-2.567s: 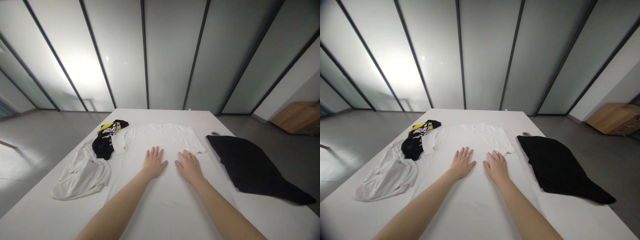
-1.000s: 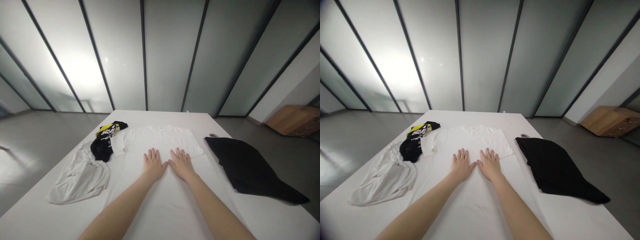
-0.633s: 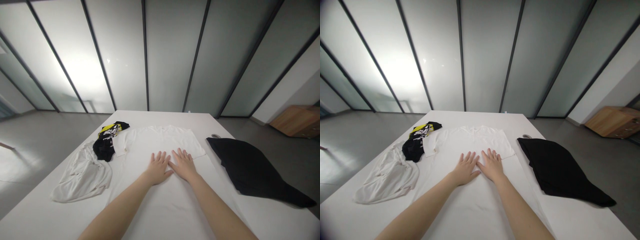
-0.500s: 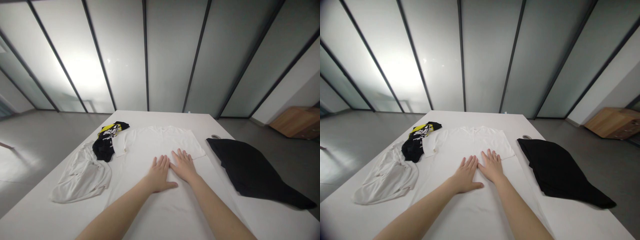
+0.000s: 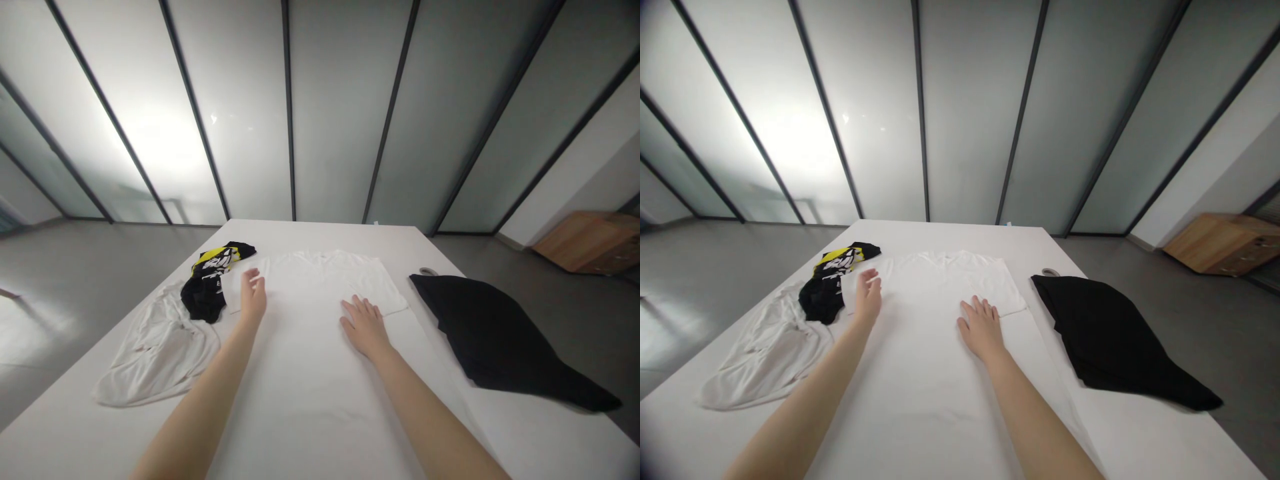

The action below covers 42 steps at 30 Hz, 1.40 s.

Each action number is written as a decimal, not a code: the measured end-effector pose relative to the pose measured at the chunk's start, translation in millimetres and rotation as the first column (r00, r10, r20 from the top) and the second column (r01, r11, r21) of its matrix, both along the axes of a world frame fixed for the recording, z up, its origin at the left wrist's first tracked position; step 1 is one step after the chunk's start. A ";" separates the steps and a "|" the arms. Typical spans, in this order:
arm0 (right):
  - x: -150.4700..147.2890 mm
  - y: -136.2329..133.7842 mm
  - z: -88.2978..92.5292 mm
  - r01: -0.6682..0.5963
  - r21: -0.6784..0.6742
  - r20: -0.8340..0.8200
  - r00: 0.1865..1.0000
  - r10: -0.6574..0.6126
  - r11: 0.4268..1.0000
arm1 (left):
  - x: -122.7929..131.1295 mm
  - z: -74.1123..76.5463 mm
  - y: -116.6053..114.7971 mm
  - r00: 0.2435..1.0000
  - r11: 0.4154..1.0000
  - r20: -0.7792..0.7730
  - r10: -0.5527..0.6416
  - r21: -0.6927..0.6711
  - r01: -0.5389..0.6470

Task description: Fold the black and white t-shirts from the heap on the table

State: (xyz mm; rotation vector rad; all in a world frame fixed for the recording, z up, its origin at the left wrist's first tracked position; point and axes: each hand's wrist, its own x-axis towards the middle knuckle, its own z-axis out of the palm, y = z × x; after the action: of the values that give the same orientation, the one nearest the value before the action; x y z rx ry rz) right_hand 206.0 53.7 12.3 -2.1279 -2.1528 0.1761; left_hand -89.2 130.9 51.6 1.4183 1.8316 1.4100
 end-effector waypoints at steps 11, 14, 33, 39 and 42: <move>-0.6 1.4 -2.6 0.014 0.030 -0.004 1.000 -0.014 0.999 | -82.0 11.9 2.0 0.748 0.784 -0.652 -0.125 -0.527 -0.328; -0.4 1.7 -2.2 0.012 0.028 -0.008 1.000 -0.012 1.000 | -80.6 14.0 3.0 0.778 0.786 -0.617 -0.121 -0.538 -0.304; 0.8 0.9 -0.2 0.013 0.028 -0.041 0.999 -0.012 1.000 | -94.3 10.1 13.1 0.846 0.963 -0.506 0.170 -0.098 -0.252; 1.3 0.9 0.0 0.017 0.033 -0.051 0.999 -0.015 0.999 | -86.5 -5.4 24.0 0.944 0.972 0.282 0.172 -0.204 -0.116; 1.3 0.8 0.7 0.016 0.032 -0.050 0.999 -0.015 0.999 | -82.5 -6.3 28.0 0.895 0.972 0.409 0.176 -0.217 -0.092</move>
State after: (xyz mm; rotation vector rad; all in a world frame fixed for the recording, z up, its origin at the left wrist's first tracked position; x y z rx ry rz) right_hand 207.2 54.6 13.0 -2.0995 -2.0969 0.1901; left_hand -171.7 158.9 45.3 0.8182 1.7411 1.4265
